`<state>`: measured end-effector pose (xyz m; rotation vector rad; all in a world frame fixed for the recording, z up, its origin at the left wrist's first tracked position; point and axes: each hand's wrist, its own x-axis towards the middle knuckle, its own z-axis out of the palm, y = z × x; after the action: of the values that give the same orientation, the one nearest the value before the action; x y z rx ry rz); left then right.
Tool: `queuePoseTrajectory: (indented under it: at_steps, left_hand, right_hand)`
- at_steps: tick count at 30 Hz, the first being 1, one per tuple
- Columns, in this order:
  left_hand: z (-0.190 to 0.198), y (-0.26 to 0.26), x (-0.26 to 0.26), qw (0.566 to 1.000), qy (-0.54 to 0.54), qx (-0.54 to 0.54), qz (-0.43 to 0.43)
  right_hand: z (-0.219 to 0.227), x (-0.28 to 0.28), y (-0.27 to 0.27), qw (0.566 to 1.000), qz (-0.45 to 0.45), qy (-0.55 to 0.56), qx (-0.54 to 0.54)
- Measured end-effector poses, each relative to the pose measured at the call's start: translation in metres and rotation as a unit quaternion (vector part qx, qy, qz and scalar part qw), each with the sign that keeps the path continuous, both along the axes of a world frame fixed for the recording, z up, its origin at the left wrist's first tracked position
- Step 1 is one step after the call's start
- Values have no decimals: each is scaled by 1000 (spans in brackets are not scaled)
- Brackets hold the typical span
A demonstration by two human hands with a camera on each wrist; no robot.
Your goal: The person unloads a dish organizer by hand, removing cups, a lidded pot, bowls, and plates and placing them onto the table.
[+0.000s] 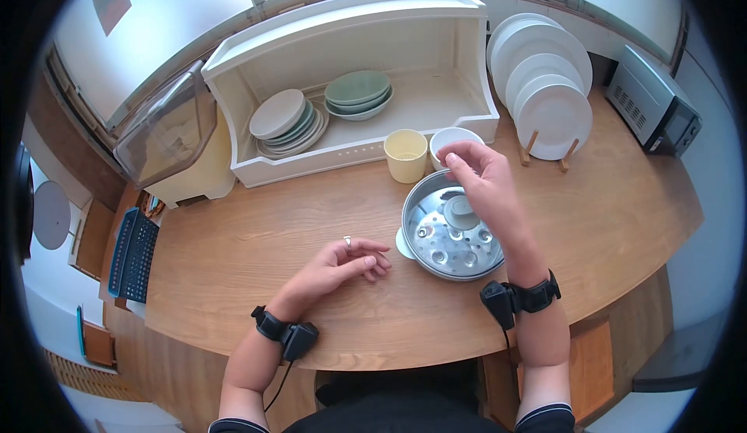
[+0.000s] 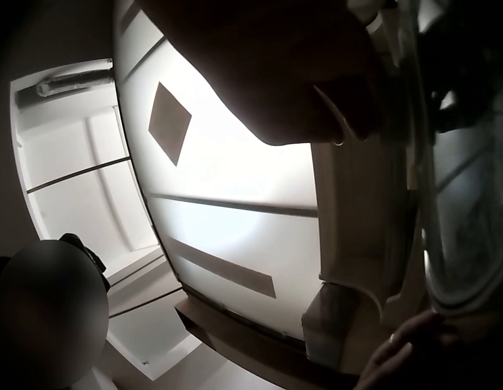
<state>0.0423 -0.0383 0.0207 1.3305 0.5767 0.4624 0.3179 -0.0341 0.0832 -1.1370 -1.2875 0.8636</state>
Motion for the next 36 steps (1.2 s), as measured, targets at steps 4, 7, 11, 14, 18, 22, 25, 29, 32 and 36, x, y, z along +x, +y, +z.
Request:
queuePoseTrajectory:
  at_steps: [4,7,11,14,18,22,25,29,32,36]
  left_hand:
    - [0,17,-6,997,2,36,71]
    - [4,32,-10,990,20,58,127]
    - [14,60,-9,985,29,75,150]
    - [21,90,-4,972,19,79,220]
    - [25,122,1,958,-5,73,277]
    - [25,130,10,957,2,77,280]
    - [21,135,14,955,17,74,287]
    - [20,148,19,947,18,81,311]
    - [24,154,20,942,18,82,324]
    - [28,169,21,937,15,87,338]
  right_hand:
    - [-10,5,1,997,15,61,-46]
    - [-15,10,3,994,23,89,-55]
    - [-16,11,1,993,14,98,-71]
    - [-17,11,3,993,-1,102,-60]
    - [-18,12,3,990,5,115,-80]
    - [-12,14,6,983,22,146,-107]
    - [-5,14,9,984,21,119,-133]
    - [2,8,13,984,2,82,-159]
    - [-2,7,16,987,-28,69,-141]
    - [-12,11,23,991,-40,78,-97]
